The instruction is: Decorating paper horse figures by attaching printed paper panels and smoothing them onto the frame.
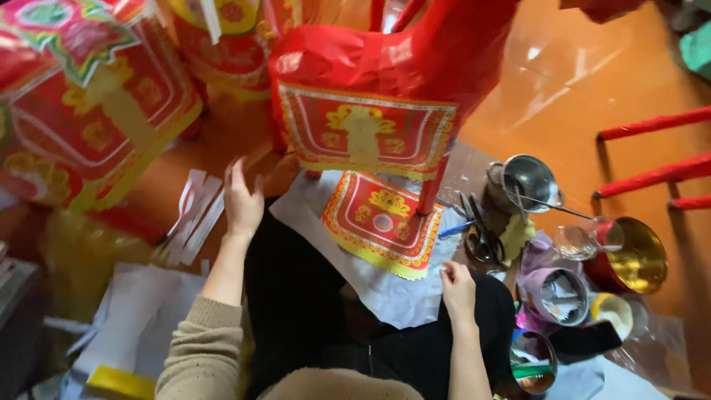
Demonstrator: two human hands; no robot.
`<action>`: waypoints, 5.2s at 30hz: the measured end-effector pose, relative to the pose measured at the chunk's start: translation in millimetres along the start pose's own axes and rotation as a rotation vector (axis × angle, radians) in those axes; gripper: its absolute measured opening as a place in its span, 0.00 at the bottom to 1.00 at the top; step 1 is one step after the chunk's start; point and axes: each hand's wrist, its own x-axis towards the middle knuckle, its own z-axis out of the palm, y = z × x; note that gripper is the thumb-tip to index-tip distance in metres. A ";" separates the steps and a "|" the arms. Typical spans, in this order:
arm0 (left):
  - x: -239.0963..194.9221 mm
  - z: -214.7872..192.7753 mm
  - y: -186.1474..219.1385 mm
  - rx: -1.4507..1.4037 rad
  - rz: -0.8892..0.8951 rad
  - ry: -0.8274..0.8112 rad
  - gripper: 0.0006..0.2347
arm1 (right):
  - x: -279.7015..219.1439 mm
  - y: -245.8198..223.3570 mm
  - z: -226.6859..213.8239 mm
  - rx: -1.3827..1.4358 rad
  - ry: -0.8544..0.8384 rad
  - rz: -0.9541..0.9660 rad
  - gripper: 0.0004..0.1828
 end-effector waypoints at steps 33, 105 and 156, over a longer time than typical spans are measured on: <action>12.5 86.2 -254.8 0.808 -0.103 -0.329 0.09 | 14.7 94.0 7.1 0.155 0.295 0.273 0.07; 197.5 80.2 439.7 -0.170 0.571 0.022 0.40 | 245.6 -412.4 -298.3 0.107 0.553 -0.956 0.18; -82.0 57.9 7.2 -1.128 -0.978 -0.864 0.23 | -32.0 110.9 -109.1 0.614 0.700 0.575 0.00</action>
